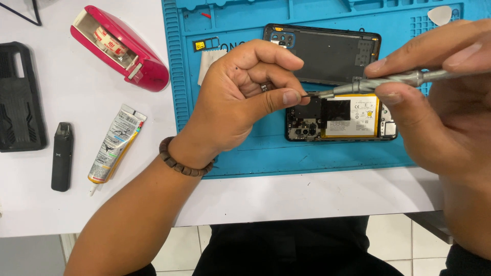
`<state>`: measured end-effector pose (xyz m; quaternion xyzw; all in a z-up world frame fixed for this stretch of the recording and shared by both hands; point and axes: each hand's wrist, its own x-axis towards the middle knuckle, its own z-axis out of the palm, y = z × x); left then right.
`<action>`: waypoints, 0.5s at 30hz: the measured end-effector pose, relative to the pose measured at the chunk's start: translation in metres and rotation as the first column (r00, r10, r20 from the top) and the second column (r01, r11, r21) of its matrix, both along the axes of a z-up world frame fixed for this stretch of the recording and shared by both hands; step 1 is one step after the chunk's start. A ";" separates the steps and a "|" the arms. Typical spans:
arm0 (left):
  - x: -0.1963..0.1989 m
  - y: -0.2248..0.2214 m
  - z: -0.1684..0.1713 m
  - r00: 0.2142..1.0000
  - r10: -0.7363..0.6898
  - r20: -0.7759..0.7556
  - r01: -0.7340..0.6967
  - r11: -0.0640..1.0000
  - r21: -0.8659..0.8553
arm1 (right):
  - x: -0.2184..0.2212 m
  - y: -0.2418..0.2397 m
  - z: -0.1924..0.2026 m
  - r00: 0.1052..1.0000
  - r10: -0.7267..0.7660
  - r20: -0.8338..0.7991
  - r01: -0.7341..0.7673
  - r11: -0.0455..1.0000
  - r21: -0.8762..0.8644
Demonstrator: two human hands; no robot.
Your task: Disassembling a smartphone by removing internal screws and disconnecting components on a repair mat.
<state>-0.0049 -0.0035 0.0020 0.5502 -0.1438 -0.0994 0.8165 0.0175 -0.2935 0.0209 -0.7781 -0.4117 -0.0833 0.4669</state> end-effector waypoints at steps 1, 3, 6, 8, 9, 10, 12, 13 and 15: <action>0.000 0.000 0.000 1.000 0.003 0.002 -0.003 1.000 -0.001 | 0.002 0.000 0.001 1.000 0.003 0.002 -0.003 1.000 -0.001; 0.000 0.001 0.000 1.000 0.023 0.020 -0.023 1.000 0.018 | 0.005 -0.001 0.003 0.997 0.076 0.034 -0.075 0.997 -0.032; 0.001 0.001 -0.002 0.997 0.059 0.059 -0.062 0.997 0.041 | 0.006 0.008 0.023 0.984 0.156 0.085 -0.144 0.980 -0.137; 0.000 0.001 0.001 0.992 0.073 0.106 -0.085 0.990 0.110 | 0.006 0.005 0.016 0.986 0.158 0.059 -0.150 0.981 -0.124; 0.000 0.001 0.003 0.984 0.076 0.161 -0.106 0.978 0.182 | 0.006 0.003 0.012 0.987 0.154 0.043 -0.149 0.983 -0.107; -0.001 0.001 0.006 0.985 0.079 0.156 -0.107 0.978 0.179 | 0.006 0.004 0.011 0.987 0.156 0.037 -0.151 0.982 -0.109; -0.003 0.001 0.011 0.946 0.065 0.317 -0.181 0.918 0.353 | 0.005 0.004 0.010 0.995 0.099 0.004 -0.098 0.986 -0.134; -0.003 0.001 0.012 0.947 0.068 0.314 -0.182 0.919 0.350 | 0.004 0.005 0.012 0.995 0.100 0.001 -0.099 0.985 -0.138; -0.004 0.002 0.015 0.921 0.017 0.390 -0.204 0.873 0.443 | 0.004 0.006 0.015 0.994 0.111 -0.017 -0.112 0.980 -0.166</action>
